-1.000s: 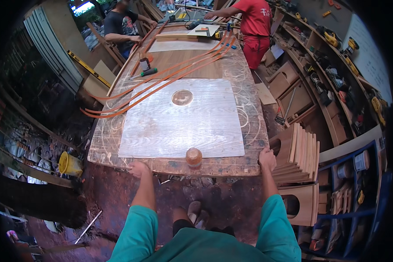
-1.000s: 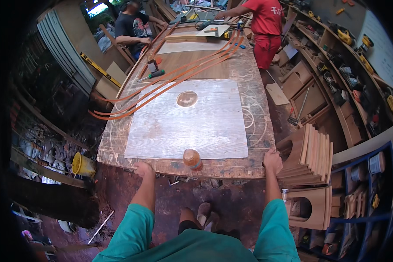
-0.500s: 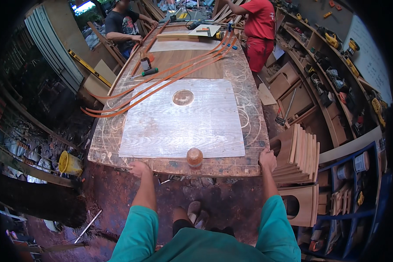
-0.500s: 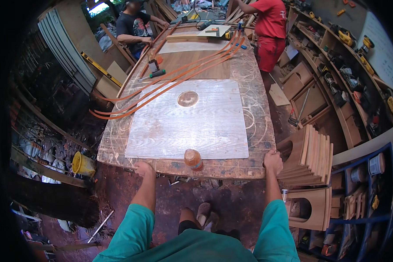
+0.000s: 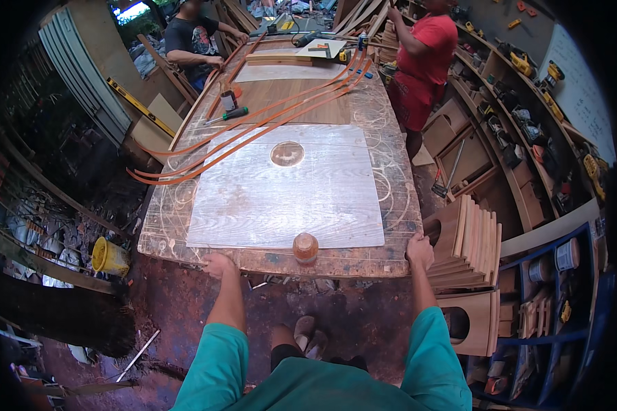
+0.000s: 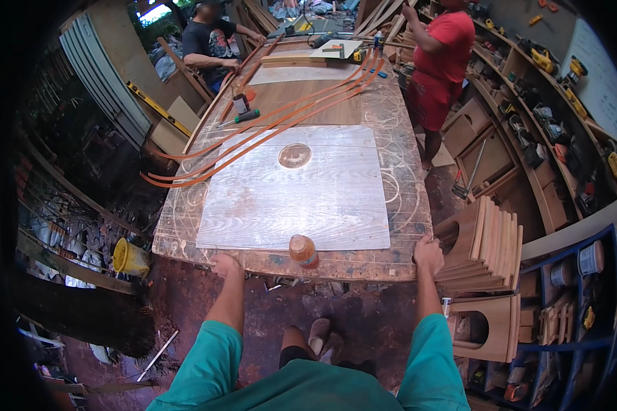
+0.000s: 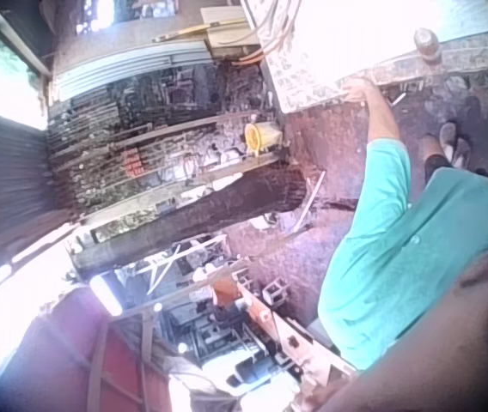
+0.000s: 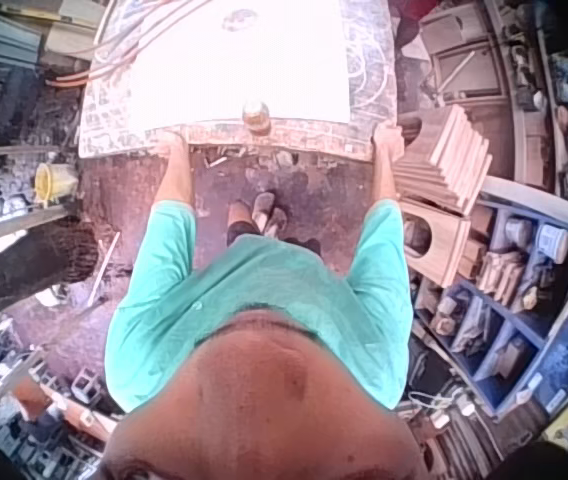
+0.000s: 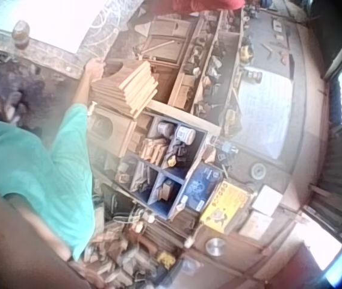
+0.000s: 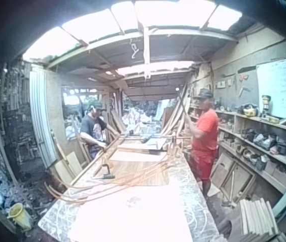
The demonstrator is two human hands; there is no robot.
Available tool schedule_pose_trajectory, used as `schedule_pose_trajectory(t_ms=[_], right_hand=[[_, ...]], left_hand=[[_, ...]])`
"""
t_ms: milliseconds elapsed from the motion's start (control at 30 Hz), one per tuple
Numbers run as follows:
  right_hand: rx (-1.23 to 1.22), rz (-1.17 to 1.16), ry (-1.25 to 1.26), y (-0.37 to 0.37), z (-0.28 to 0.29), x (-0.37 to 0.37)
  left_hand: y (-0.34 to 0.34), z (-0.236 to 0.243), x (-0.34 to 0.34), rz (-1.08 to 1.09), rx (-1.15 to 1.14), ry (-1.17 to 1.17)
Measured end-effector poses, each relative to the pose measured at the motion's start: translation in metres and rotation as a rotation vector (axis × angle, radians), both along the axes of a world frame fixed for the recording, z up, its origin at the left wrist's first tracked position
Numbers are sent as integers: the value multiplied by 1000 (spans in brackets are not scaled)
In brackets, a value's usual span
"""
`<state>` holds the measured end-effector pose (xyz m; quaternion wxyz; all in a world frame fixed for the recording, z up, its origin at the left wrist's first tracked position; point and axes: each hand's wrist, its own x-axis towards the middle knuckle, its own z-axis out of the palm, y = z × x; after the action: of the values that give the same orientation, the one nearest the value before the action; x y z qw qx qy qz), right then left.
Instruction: The person holds and aligns thin strips of wood on a workbench while another person applies heat using a heat gun. The person then picks up and handles the curved strips one at a time.
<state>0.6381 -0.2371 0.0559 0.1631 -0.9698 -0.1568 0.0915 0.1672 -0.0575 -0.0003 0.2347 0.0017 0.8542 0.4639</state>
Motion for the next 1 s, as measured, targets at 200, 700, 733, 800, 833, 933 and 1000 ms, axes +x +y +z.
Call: schedule_pose_trajectory(t_ms=[200, 700, 733, 800, 833, 933, 1000], right_hand=[[-5, -6, -8, -1, -4, 4], [-3, 7, -19, 1, -4, 1], [-3, 5, -19, 0, -4, 2], [-1, -3, -20, -1, -5, 4], [-1, -2, -19, -1, -5, 3], [2, 0, -11, -1, -4, 3], [6, -3, -5, -1, -4, 2]], left_hand=[[-1, 4, 4, 11, -3, 7], [-1, 5, 3, 23, 7, 9], [-1, 6, 4, 22, 9, 2], [-1, 7, 5, 18, 11, -5], [-1, 8, 5, 17, 7, -5], [-1, 3, 3, 18, 6, 3], [1, -3, 0, 21, 9, 12]])
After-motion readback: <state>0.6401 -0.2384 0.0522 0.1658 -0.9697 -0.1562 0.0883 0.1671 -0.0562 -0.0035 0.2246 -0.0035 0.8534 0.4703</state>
